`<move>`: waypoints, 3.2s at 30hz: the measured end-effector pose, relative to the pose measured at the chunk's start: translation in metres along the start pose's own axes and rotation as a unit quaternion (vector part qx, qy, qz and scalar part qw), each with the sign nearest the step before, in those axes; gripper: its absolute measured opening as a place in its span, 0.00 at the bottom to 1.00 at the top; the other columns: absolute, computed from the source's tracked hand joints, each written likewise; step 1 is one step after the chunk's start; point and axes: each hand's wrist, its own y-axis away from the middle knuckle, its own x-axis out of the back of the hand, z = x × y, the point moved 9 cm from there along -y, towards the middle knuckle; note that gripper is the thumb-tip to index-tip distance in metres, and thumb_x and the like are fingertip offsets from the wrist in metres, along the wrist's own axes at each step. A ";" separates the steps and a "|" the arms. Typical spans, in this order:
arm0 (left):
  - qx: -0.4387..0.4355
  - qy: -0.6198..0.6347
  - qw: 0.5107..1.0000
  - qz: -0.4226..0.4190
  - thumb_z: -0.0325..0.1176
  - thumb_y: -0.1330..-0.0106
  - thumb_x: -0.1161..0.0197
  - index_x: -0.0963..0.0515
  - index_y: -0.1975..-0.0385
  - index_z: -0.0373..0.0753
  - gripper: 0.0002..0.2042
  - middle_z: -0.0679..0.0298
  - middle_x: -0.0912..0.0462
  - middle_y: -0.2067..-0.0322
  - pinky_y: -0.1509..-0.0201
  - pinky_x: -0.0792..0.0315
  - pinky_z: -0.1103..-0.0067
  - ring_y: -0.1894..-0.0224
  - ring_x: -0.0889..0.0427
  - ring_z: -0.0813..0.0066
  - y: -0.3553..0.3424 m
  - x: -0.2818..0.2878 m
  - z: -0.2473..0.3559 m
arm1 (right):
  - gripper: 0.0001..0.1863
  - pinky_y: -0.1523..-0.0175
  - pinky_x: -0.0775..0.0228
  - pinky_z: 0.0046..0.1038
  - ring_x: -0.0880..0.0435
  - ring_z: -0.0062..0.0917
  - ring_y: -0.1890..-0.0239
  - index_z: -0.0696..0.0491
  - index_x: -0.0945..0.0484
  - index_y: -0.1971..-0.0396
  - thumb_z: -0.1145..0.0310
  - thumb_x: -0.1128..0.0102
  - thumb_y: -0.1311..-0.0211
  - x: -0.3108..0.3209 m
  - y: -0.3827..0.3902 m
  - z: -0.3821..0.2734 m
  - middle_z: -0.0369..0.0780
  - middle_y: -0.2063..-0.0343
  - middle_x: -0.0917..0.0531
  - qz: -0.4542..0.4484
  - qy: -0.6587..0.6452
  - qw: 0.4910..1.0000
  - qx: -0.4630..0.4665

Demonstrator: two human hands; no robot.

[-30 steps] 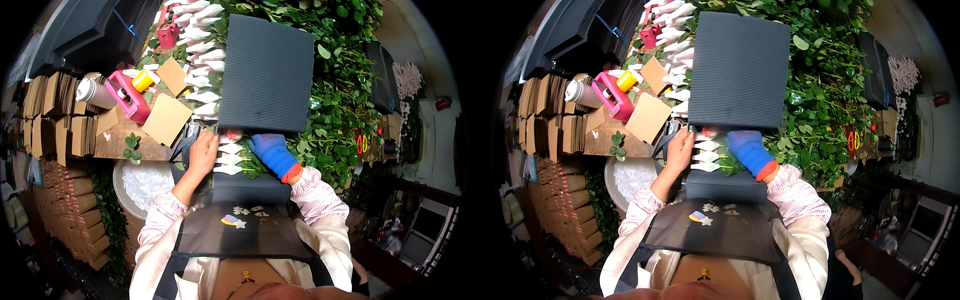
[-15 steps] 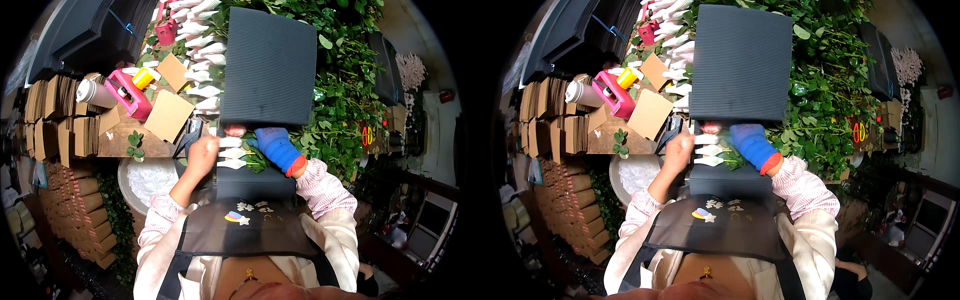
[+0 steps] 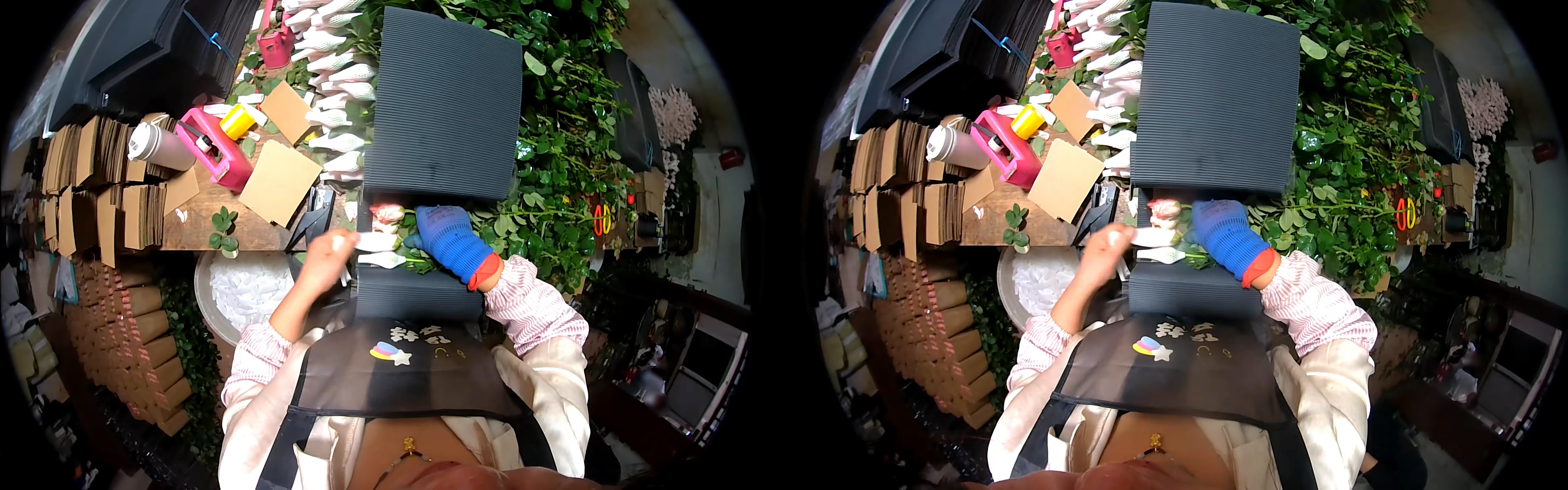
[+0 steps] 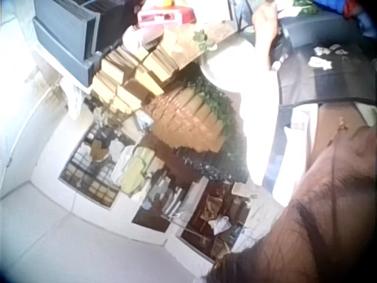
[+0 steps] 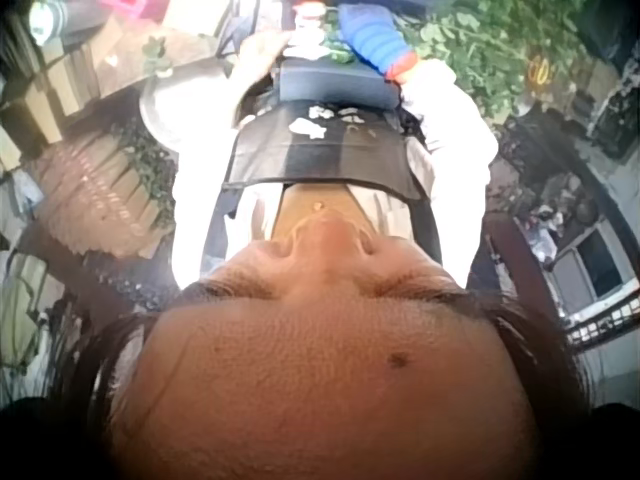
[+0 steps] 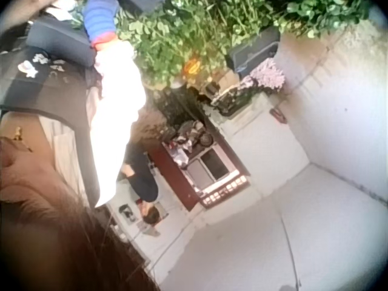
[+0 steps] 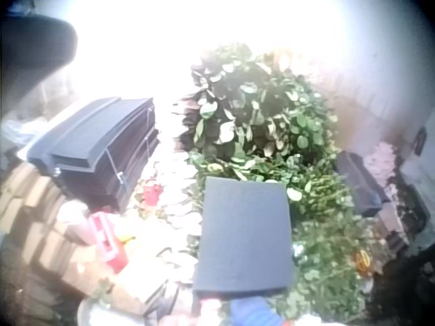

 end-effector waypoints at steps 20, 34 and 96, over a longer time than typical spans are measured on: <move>0.012 -0.138 0.989 -0.054 0.43 0.27 0.38 0.20 0.64 0.37 0.14 0.58 0.20 0.78 0.66 0.28 0.73 0.73 0.20 0.71 0.025 -0.011 0.017 | 0.10 0.59 0.20 0.42 0.10 0.39 0.61 0.53 0.14 0.65 0.66 0.43 0.36 -0.015 0.034 -0.056 0.47 0.66 0.11 0.018 0.075 0.973 0.218; -0.189 -0.193 0.963 -0.001 0.49 0.49 0.19 0.33 0.44 0.33 0.39 0.45 0.32 0.46 0.35 0.34 0.63 0.40 0.32 0.46 0.011 0.001 0.062 | 0.09 0.64 0.22 0.40 0.11 0.36 0.65 0.49 0.16 0.64 0.63 0.42 0.36 -0.024 0.030 -0.081 0.41 0.70 0.12 0.006 0.192 0.939 0.286; -0.148 -0.095 0.978 0.109 0.39 0.45 0.22 0.15 0.59 0.39 0.17 0.46 0.32 0.37 0.30 0.38 0.62 0.34 0.33 0.49 -0.038 -0.029 0.029 | 0.14 0.65 0.22 0.40 0.12 0.36 0.70 0.48 0.22 0.59 0.54 0.42 0.33 0.042 0.026 -0.011 0.41 0.73 0.14 0.270 -0.014 0.955 0.120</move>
